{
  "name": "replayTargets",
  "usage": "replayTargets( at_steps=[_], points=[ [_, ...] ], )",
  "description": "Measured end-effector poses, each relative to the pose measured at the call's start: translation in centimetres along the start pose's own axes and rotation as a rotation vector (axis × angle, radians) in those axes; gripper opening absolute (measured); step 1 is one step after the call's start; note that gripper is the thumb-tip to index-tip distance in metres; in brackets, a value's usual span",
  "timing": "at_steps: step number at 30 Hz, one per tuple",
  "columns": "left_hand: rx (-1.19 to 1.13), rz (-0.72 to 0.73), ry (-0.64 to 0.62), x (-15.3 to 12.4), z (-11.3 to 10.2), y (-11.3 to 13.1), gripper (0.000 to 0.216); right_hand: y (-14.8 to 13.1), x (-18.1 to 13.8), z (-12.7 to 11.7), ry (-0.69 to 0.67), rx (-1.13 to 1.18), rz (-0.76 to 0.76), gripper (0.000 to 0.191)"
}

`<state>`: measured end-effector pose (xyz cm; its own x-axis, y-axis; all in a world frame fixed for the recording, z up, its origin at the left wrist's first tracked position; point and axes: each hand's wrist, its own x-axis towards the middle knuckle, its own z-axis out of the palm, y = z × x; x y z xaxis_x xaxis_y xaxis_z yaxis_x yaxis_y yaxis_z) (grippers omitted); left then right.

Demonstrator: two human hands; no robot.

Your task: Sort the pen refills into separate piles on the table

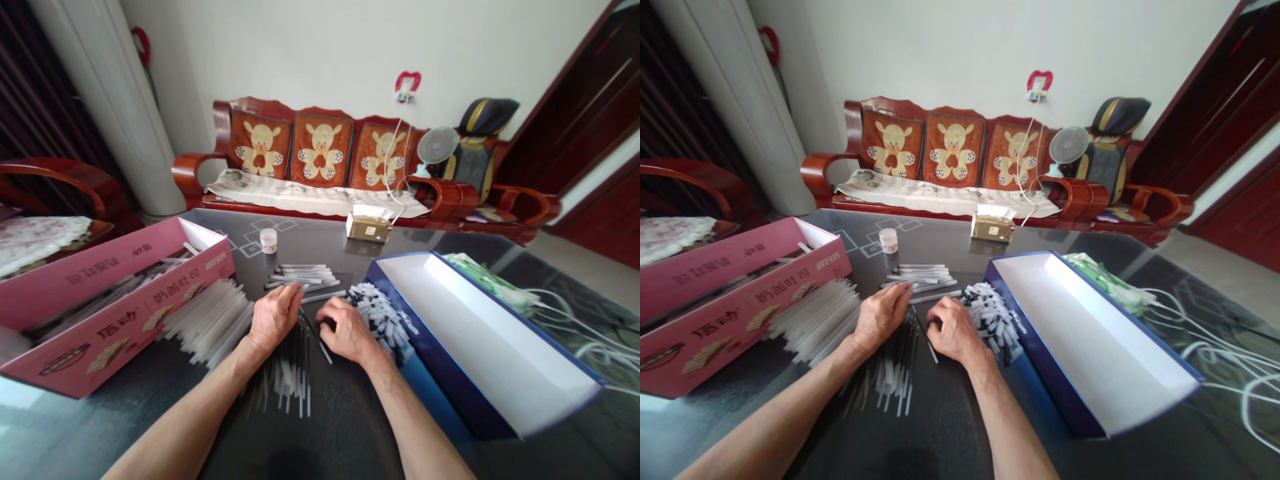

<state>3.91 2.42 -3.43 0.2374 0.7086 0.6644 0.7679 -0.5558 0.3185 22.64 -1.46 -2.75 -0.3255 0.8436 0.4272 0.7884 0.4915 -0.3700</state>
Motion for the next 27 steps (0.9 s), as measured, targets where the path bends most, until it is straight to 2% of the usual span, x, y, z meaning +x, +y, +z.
replayTargets(
  at_steps=[3,8,14,17,23,27],
  points=[
    [-0.005,0.001,0.008,0.0,0.1,-0.1,0.025,-0.1,-0.4,0.5,-0.061,0.018,-0.030,0.015],
    [-0.008,0.008,0.015,-0.1,0.4,-0.3,0.025,0.3,-0.4,0.2,-0.043,-0.060,-0.036,0.011],
    [-0.007,0.001,0.008,-0.1,0.4,-0.4,0.024,1.0,-0.3,-0.2,0.093,-0.216,0.083,0.009],
    [0.016,0.006,-0.011,-0.1,0.2,0.0,0.023,1.0,-0.1,0.0,0.145,-0.217,0.066,0.017],
    [0.120,-0.017,-0.078,0.5,-0.9,1.0,0.022,1.2,0.2,1.2,0.133,-0.234,0.038,0.015],
    [0.225,-0.131,-0.111,2.0,-2.8,0.1,0.024,1.6,0.0,1.6,0.167,-0.253,0.041,0.014]
  ],
)
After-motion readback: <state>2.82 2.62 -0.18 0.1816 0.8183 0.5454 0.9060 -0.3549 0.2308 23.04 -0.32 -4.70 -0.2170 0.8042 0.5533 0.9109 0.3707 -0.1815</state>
